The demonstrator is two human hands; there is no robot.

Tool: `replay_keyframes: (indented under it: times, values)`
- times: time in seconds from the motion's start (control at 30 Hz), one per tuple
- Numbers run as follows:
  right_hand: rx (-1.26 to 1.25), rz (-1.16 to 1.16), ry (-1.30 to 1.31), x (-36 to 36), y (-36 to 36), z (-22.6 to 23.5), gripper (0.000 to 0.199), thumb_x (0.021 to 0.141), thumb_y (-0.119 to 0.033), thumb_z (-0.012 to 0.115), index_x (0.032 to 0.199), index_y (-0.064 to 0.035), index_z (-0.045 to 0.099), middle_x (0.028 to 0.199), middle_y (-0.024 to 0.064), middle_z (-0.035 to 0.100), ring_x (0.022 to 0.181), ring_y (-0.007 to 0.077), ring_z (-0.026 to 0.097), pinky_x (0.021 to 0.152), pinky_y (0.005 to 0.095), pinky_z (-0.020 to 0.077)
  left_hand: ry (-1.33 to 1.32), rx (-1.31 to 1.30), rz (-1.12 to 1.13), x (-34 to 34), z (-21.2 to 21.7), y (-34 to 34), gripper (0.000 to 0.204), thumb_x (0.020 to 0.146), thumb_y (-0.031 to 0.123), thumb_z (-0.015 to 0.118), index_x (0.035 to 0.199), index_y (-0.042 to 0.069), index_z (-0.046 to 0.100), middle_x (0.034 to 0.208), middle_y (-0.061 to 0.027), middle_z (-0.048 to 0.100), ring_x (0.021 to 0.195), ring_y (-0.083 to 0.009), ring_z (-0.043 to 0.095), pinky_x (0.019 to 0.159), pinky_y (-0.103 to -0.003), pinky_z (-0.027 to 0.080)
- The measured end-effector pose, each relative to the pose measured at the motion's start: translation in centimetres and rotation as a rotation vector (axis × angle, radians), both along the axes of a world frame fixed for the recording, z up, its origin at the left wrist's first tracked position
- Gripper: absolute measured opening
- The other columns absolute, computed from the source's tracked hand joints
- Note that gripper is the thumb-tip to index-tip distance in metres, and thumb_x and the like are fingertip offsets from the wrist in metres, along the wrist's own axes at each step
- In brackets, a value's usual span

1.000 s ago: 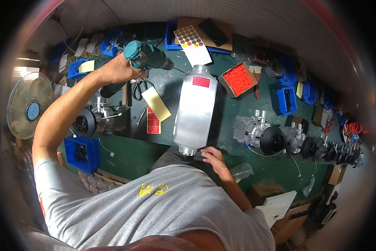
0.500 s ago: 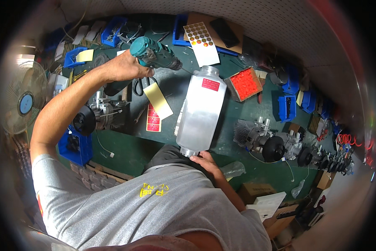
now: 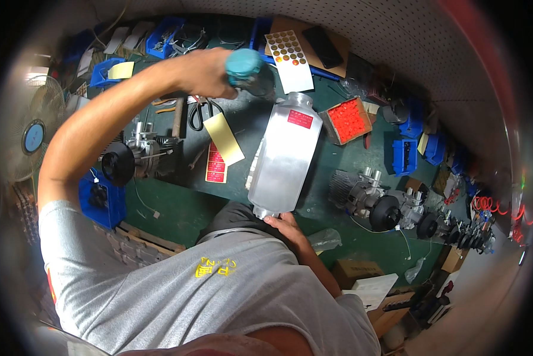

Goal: The person assembles electrical components on a workbench, using a power drill to fasten parts, applying labels, and handling a motor and a metal housing. They move between the workbench and a pallet of similar units, placing a finished assembly onto the pallet.

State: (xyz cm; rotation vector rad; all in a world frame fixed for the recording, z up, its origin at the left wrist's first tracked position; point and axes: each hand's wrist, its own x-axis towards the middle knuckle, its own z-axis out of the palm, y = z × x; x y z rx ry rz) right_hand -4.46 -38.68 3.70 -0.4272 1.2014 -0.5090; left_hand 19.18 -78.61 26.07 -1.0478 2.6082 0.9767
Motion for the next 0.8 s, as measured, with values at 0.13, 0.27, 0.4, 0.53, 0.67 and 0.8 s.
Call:
replay_keyframes:
  times: [0.13, 0.27, 0.4, 0.53, 0.67, 0.8]
  values:
    - [-0.011, 0.106, 0.072, -0.4, -0.2, -0.5, 0.068, 0.085, -0.034, 0.074, 0.138, 0.0013, 0.051, 0.132, 0.0112, 0.058, 0.123, 0.0217, 0.053, 0.106, 0.0355, 0.0384, -0.246, -0.066, -0.16, -5.1, 1.7, -0.9, 0.04, 0.075, 0.017, 0.078, 0.114, 0.01, 0.069, 0.096, -0.014, 0.073, 0.091, -0.0283, 0.071, 0.085, -0.043, 0.056]
    - [-0.068, 0.151, 0.116, -0.2, -0.7, 0.5, 0.066, 0.085, -0.036, 0.074, 0.136, 0.0011, 0.052, 0.13, 0.0112, 0.061, 0.121, 0.0219, 0.055, 0.106, 0.0352, 0.0393, -0.254, -0.051, -0.182, -6.8, 1.7, -1.4, 0.036, 0.073, 0.012, 0.076, 0.109, 0.01, 0.072, 0.093, -0.0125, 0.073, 0.088, -0.0273, 0.072, 0.081, -0.044, 0.057]
    - [-0.118, 0.13, 0.124, 0.2, -0.5, 0.7, 0.066, 0.085, -0.038, 0.074, 0.135, 0.0008, 0.053, 0.127, 0.0107, 0.062, 0.118, 0.0213, 0.056, 0.104, 0.0344, 0.0409, -0.251, -0.068, -0.156, -7.1, 1.5, -1.0, 0.035, 0.073, 0.01, 0.074, 0.108, 0.009, 0.072, 0.092, -0.0118, 0.073, 0.088, -0.0268, 0.071, 0.079, -0.044, 0.057]
    - [-0.242, 0.056, 0.185, 1.2, -0.1, 1.0, 0.059, 0.082, -0.054, 0.069, 0.109, -0.0013, 0.064, 0.084, 0.0006, 0.056, 0.075, 0.0122, 0.049, 0.067, 0.0319, 0.0406, -0.25, -0.087, -0.151, -6.8, 2.1, -0.4, 0.034, 0.073, 0.012, 0.075, 0.107, 0.009, 0.071, 0.094, -0.0121, 0.073, 0.088, -0.0264, 0.071, 0.079, -0.043, 0.057]
    - [-0.138, 0.053, 0.119, 0.4, 0.6, -0.3, 0.062, 0.082, -0.052, 0.072, 0.115, -0.0006, 0.063, 0.096, 0.0023, 0.062, 0.086, 0.0126, 0.054, 0.075, 0.0297, 0.0432, -0.28, -0.108, -0.098, -6.4, 2.3, 0.7, 0.036, 0.073, 0.013, 0.075, 0.108, 0.01, 0.071, 0.094, -0.0126, 0.073, 0.089, -0.0264, 0.071, 0.079, -0.043, 0.057]
    - [-0.058, 0.022, 0.102, -0.2, 1.5, -1.9, 0.063, 0.081, -0.047, 0.078, 0.12, -0.0003, 0.063, 0.103, 0.0022, 0.064, 0.09, 0.0119, 0.055, 0.079, 0.0286, 0.0436, -0.239, -0.139, -0.075, -5.6, 2.4, 1.5, 0.038, 0.072, 0.014, 0.076, 0.109, 0.01, 0.071, 0.094, -0.013, 0.073, 0.089, -0.027, 0.071, 0.079, -0.042, 0.056]
